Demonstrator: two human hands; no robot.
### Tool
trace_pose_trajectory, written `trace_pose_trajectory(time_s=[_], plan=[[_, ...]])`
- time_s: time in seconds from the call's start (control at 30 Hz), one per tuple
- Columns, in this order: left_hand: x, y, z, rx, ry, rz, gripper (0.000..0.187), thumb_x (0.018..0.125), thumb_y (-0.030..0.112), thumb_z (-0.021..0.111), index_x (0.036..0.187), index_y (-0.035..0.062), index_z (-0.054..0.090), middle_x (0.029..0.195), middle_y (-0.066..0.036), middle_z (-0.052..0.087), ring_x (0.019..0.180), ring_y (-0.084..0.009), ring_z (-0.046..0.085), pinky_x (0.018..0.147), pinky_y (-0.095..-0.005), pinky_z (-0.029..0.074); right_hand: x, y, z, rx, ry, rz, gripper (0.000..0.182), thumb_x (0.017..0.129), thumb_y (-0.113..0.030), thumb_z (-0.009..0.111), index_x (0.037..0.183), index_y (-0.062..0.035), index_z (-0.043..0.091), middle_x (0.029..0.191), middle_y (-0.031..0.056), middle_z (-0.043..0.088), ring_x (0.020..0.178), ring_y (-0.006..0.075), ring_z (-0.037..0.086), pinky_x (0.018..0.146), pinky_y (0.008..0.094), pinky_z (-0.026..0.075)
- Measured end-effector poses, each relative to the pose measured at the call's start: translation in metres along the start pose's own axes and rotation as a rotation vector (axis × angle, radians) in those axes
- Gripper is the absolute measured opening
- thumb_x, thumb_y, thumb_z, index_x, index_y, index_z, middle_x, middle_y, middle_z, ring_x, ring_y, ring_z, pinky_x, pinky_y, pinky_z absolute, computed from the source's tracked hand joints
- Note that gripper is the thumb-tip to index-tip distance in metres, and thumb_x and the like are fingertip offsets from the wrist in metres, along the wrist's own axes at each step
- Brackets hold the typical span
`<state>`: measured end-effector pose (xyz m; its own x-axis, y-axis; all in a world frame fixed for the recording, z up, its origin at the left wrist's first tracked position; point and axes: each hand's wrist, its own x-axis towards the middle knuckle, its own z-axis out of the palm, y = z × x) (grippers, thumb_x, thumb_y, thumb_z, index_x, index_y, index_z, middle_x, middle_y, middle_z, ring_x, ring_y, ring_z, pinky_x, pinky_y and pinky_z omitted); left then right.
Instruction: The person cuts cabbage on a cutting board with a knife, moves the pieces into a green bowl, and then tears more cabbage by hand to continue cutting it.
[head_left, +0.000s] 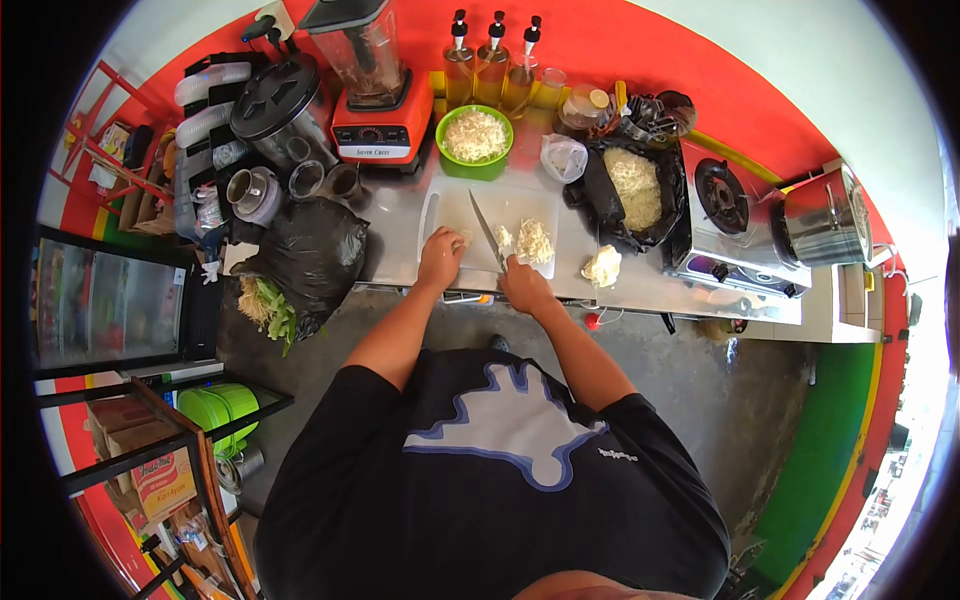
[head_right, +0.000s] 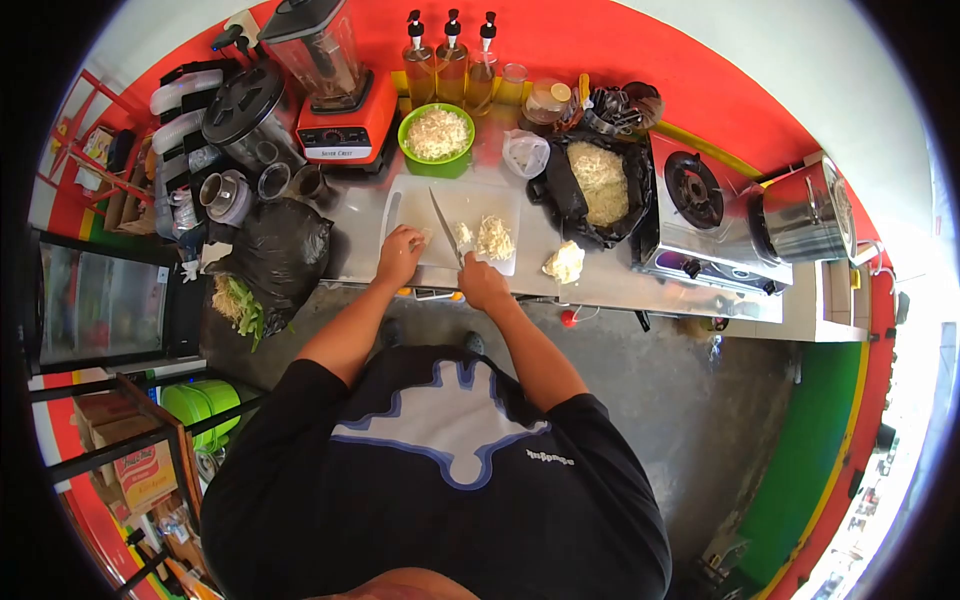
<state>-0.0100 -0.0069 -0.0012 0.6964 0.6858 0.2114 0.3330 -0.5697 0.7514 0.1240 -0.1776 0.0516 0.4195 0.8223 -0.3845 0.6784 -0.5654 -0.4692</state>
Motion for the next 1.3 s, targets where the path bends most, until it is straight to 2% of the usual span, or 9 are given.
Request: trace_pose_trajectory(time_s=[0.13,0.33,0.43,0.57,0.63,0.87,0.93,1.03,1.3], plan=[[0.006,0.006,-0.009,-0.047,-0.089,-0.088,0.02,0.076,-0.001,0.069,0.095,0.0009,0.07,0.096,-0.015,0.064,0.088,-0.0345,0.065,0.081,-0.0431,0.052,-0.001,-0.021,0.002,-0.039,0.028,-0.011,0.031,0.095,-0.025,0.054,0.111,0.001,0.048,0.097,0.0301,0.068,0.092,0.0475,0.068,0.083,0.0555,0.054],[0.01,0.005,-0.009,0.133,-0.144,0.092,0.013,0.078,0.004,0.067,0.091,0.0037,0.07,0.099,-0.014,0.063,0.094,-0.035,0.064,0.085,-0.0435,0.053,0.001,-0.04,0.008,-0.166,0.024,-0.001,0.027,0.094,-0.02,0.056,0.109,0.0021,0.048,0.095,0.0275,0.07,0.089,0.0444,0.07,0.08,0.0518,0.056],[0.014,0.009,-0.009,0.216,-0.245,0.019,0.014,0.079,0.005,0.067,0.092,0.0055,0.071,0.101,-0.012,0.062,0.096,-0.0346,0.063,0.086,-0.0433,0.053,0.001,-0.045,0.01,-0.183,0.017,0.03,0.024,0.092,-0.014,0.055,0.107,0.0025,0.047,0.095,0.0297,0.069,0.091,0.046,0.069,0.081,0.0531,0.055],[0.014,0.006,-0.005,0.203,-0.225,0.035,0.016,0.081,0.004,0.065,0.095,0.007,0.071,0.102,-0.012,0.062,0.098,-0.0339,0.062,0.086,-0.0435,0.053,-0.001,-0.05,0.01,-0.28,-0.005,0.029,0.021,0.091,-0.01,0.055,0.107,0.002,0.048,0.094,0.0288,0.07,0.091,0.0434,0.07,0.08,0.0504,0.057],[0.008,0.007,-0.003,0.142,-0.11,0.087,0.018,0.081,0.002,0.065,0.098,0.0058,0.07,0.097,-0.013,0.062,0.096,-0.0352,0.062,0.084,-0.0443,0.052,-0.004,-0.054,0.01,-0.3,-0.004,0.055,0.02,0.09,-0.008,0.055,0.107,0.0016,0.048,0.093,0.0272,0.071,0.091,0.0415,0.071,0.08,0.0489,0.057],[0.006,0.017,-0.011,0.213,-0.169,0.073,0.02,0.086,0.004,0.055,0.096,0.0088,0.072,0.101,-0.009,0.06,0.099,-0.0312,0.061,0.085,-0.0421,0.054,0.004,-0.053,0.032,-0.354,0.007,0.094,0.024,0.089,-0.007,0.057,0.109,0.0007,0.046,0.091,0.0241,0.072,0.087,0.0371,0.074,0.074,0.0455,0.06],[0.006,0.018,-0.012,0.252,-0.229,0.052,0.02,0.087,0.005,0.054,0.095,0.0084,0.072,0.102,-0.009,0.06,0.098,-0.0305,0.061,0.084,-0.0416,0.055,0.01,-0.055,0.033,-0.385,0.034,0.082,0.018,0.095,-0.012,0.052,0.109,-0.0009,0.047,0.088,0.0197,0.074,0.084,0.0336,0.075,0.072,0.0434,0.06],[0.009,0.017,-0.013,0.294,-0.257,0.088,0.02,0.087,0.006,0.053,0.094,0.0078,0.071,0.101,-0.009,0.061,0.098,-0.03,0.061,0.083,-0.0416,0.055,0.016,-0.059,0.024,-0.329,0.017,0.075,0.027,0.088,-0.008,0.061,0.108,0.0016,0.045,0.09,0.0229,0.072,0.088,0.0374,0.074,0.074,0.0447,0.06],[0.01,0.01,-0.011,0.289,-0.258,0.121,0.017,0.084,0.006,0.054,0.086,0.0056,0.071,0.095,-0.011,0.063,0.095,-0.0321,0.062,0.082,-0.0427,0.054,0.018,-0.068,0.029,-0.316,-0.043,0.125,0.032,0.087,-0.006,0.062,0.112,0.0021,0.045,0.098,0.0245,0.072,0.093,0.0366,0.073,0.078,0.044,0.059]])
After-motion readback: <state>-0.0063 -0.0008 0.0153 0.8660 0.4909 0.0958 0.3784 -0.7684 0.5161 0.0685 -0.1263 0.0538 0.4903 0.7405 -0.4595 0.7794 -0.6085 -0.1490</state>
